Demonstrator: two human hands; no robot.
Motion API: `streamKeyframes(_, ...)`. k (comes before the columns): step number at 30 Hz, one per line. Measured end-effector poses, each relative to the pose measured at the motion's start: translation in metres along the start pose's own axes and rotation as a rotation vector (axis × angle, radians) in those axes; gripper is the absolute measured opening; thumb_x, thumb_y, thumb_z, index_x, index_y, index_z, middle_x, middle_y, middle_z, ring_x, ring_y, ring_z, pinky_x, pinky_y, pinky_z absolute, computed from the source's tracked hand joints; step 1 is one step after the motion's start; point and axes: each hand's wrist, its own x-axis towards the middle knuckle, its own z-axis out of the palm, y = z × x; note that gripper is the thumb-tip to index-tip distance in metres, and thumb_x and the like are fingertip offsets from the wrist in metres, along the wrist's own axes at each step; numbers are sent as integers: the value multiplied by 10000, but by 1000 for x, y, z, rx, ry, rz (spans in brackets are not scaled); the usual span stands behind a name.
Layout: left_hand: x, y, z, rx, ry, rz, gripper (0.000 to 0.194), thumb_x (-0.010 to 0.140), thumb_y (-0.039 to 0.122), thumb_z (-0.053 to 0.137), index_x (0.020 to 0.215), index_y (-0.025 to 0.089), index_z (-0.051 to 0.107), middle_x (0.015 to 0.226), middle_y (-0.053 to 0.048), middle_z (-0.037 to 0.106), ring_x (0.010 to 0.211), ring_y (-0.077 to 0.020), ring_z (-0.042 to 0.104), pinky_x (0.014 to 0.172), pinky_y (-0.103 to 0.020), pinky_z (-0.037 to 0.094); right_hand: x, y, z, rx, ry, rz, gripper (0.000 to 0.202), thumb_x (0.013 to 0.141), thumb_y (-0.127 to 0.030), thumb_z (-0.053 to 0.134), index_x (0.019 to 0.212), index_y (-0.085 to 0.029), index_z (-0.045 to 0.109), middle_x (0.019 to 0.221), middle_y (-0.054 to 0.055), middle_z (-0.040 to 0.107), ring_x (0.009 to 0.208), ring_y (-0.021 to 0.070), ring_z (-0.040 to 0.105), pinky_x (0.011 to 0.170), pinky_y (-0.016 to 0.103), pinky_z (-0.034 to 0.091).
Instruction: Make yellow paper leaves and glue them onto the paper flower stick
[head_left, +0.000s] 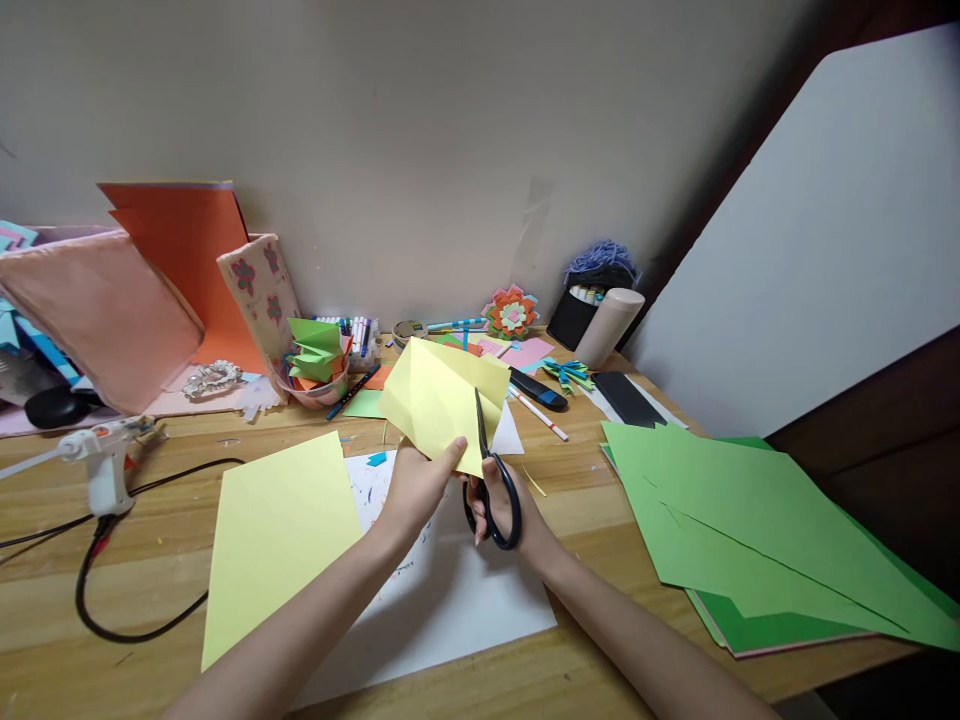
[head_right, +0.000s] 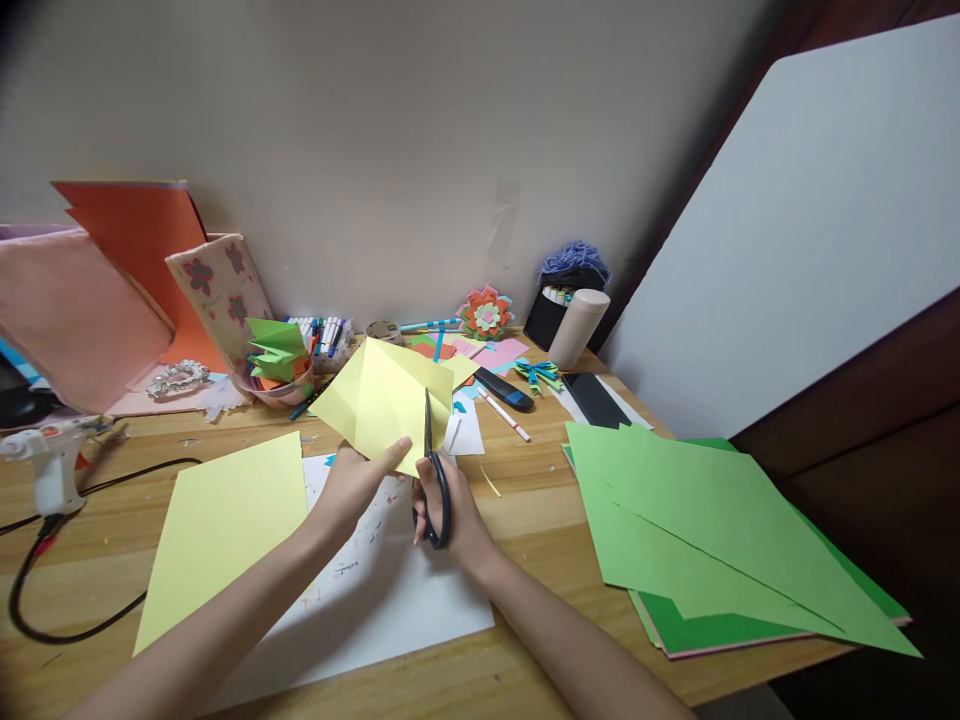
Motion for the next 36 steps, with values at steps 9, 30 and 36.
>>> streamKeyframes(9, -1, 0, 0, -23, -35, 24, 274, 715, 362, 602, 845, 122, 620, 770, -71, 672, 584, -141, 587, 549, -246, 488, -2, 0, 0, 14, 15, 1, 610, 669, -772, 358, 641, -167, 429, 421, -70, 380, 283, 71, 438, 283, 180, 405)
streamKeyframes(30, 34, 11, -48, 756, 236, 474, 142, 790, 176, 365, 739, 178, 497, 747, -30, 542, 701, -172, 488, 604, -260, 338, -2, -19, -32, 260, -701, 259, 853, 623, -839, 101, 846, -122, 504, 570, -5, 486, 442, 115, 528, 461, 286, 490)
streamKeyframes(36, 34, 8, -47, 832, 238, 540, 160, 808, 160, 349, 703, 184, 467, 721, -38, 519, 673, -170, 472, 594, -255, 315, 0, -36, -45, 353, -795, 154, 988, 463, -892, 28, 850, -124, 514, 533, -16, 467, 429, 131, 505, 512, 351, 494)
